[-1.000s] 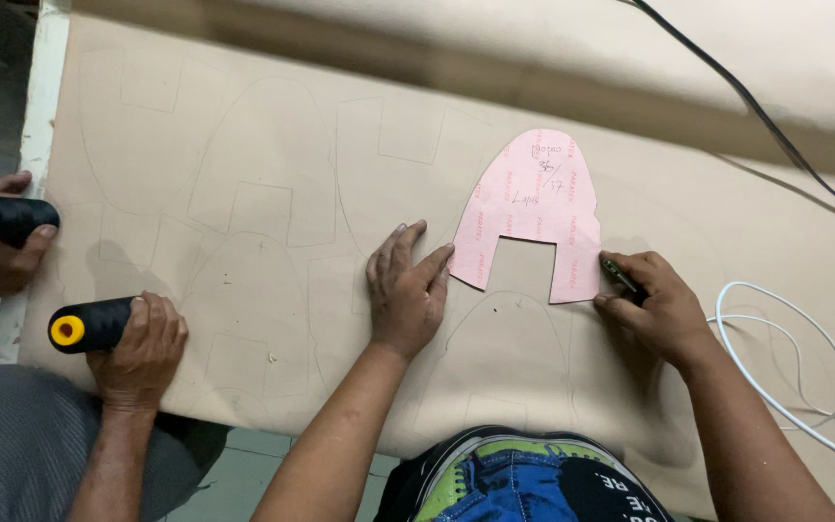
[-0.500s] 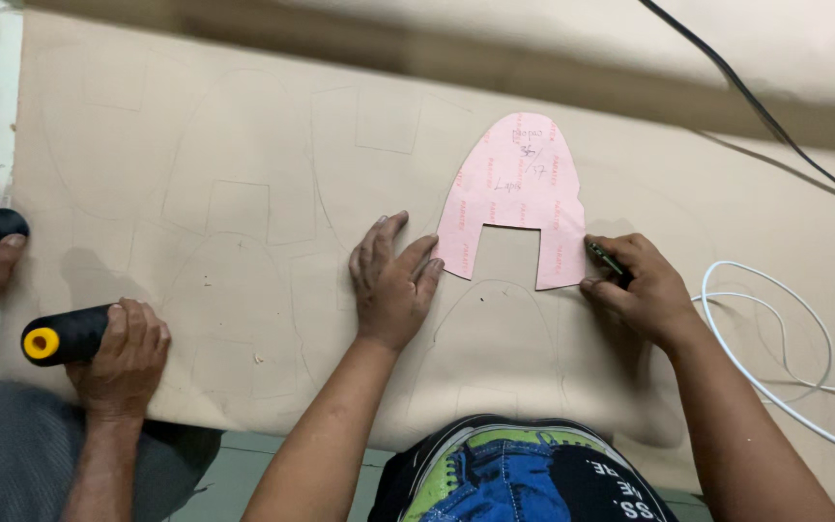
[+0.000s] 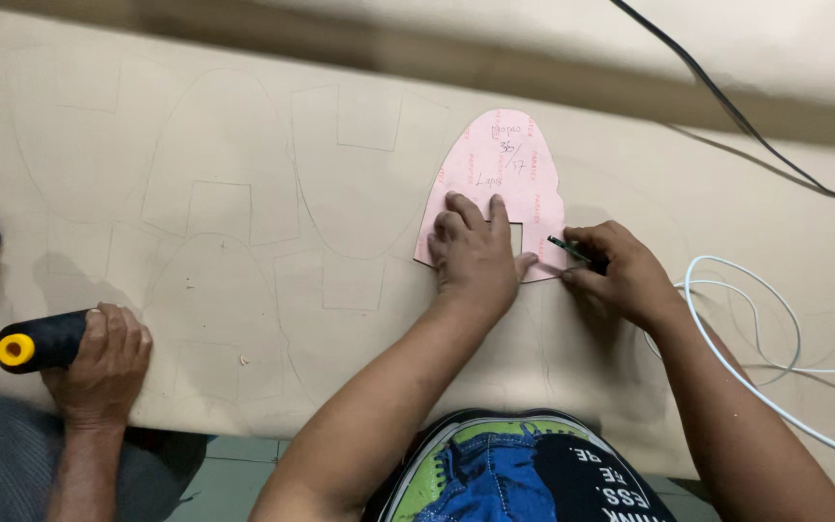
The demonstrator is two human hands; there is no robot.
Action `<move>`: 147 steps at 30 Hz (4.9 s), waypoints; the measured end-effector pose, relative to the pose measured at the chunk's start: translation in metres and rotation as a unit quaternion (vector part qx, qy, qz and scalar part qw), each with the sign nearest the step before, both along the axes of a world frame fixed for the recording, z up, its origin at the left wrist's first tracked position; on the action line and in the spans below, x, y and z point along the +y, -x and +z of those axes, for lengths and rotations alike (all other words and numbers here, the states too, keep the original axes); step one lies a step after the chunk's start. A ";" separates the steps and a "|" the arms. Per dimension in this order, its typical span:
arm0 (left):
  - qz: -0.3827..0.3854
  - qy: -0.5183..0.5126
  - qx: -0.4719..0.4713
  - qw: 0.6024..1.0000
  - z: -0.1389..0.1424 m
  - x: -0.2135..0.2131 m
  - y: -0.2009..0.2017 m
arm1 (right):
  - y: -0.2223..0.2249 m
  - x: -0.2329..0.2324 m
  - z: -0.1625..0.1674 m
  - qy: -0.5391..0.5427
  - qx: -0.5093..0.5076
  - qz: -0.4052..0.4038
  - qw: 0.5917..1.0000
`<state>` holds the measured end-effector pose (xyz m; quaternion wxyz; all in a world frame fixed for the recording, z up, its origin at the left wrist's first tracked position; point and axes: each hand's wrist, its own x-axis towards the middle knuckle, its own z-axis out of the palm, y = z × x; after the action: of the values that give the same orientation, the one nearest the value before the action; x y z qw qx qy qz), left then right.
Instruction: The person places a pink paper shoe pattern on a sheet of material and traces around its edge with a pen, repositioning the pattern and tracing additional outlines on the sheet. A second person nearby holds spools of thread while the person continues tracing.
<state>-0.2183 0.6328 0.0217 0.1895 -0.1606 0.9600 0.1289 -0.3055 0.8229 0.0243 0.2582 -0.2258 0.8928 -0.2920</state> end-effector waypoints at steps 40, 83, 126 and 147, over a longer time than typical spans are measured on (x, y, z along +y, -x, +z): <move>-0.218 0.174 -0.112 0.954 0.039 -0.013 0.016 | 0.064 -0.192 0.032 0.043 0.190 0.124 0.973; -0.070 0.071 0.003 0.995 0.032 0.000 0.024 | -0.062 0.032 0.014 0.080 0.173 -0.108 0.976; 0.002 -0.137 0.145 0.980 -0.001 -0.086 -0.012 | -0.027 -0.077 0.006 0.143 0.323 0.115 0.928; 0.033 -0.224 0.135 0.965 -0.004 -0.106 -0.006 | -0.078 -0.076 0.005 0.162 0.163 0.163 0.960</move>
<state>-0.2119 0.5264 0.0177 0.0852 -0.1265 0.9175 0.3673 -0.2273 0.7465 0.0293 0.1134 -0.4512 0.8146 -0.3464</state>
